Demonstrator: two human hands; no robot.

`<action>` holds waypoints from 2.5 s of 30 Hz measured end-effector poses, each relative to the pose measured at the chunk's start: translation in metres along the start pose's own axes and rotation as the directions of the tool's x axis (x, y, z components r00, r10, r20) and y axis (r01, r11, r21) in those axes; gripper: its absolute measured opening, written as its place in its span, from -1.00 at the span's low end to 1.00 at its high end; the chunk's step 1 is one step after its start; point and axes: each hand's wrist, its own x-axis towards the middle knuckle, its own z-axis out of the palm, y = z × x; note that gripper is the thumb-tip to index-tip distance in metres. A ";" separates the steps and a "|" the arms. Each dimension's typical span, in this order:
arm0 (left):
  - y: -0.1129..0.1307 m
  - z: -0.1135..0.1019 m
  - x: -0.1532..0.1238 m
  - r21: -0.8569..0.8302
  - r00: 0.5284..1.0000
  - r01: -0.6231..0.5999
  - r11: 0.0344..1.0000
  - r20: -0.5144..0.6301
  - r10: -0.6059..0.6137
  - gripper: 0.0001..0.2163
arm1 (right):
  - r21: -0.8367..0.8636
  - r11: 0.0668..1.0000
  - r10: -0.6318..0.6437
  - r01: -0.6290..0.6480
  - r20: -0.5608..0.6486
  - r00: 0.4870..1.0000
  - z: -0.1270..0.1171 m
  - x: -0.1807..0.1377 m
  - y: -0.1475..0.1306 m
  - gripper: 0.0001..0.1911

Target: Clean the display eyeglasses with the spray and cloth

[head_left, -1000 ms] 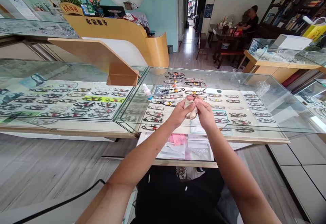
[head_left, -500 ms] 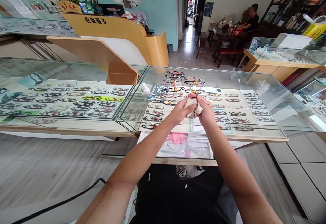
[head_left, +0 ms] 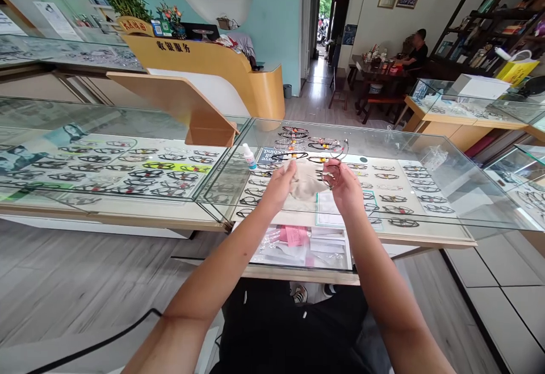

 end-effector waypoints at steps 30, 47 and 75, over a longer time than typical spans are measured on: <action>0.115 -0.008 -0.063 0.677 0.721 -0.653 0.341 0.417 0.553 -0.24 | -0.353 0.934 0.269 -0.055 0.595 0.758 0.044 -0.005 -0.097 -0.51; 0.196 0.081 -0.063 0.523 0.243 -0.843 0.126 0.162 0.956 -0.42 | -0.606 0.507 -0.515 0.613 0.358 0.779 0.078 -0.017 -0.205 -0.31; 0.274 0.122 -0.079 0.482 0.017 -0.875 -0.052 0.137 0.990 -0.45 | -0.605 0.276 -0.794 0.747 0.294 0.532 0.137 -0.014 -0.262 -0.36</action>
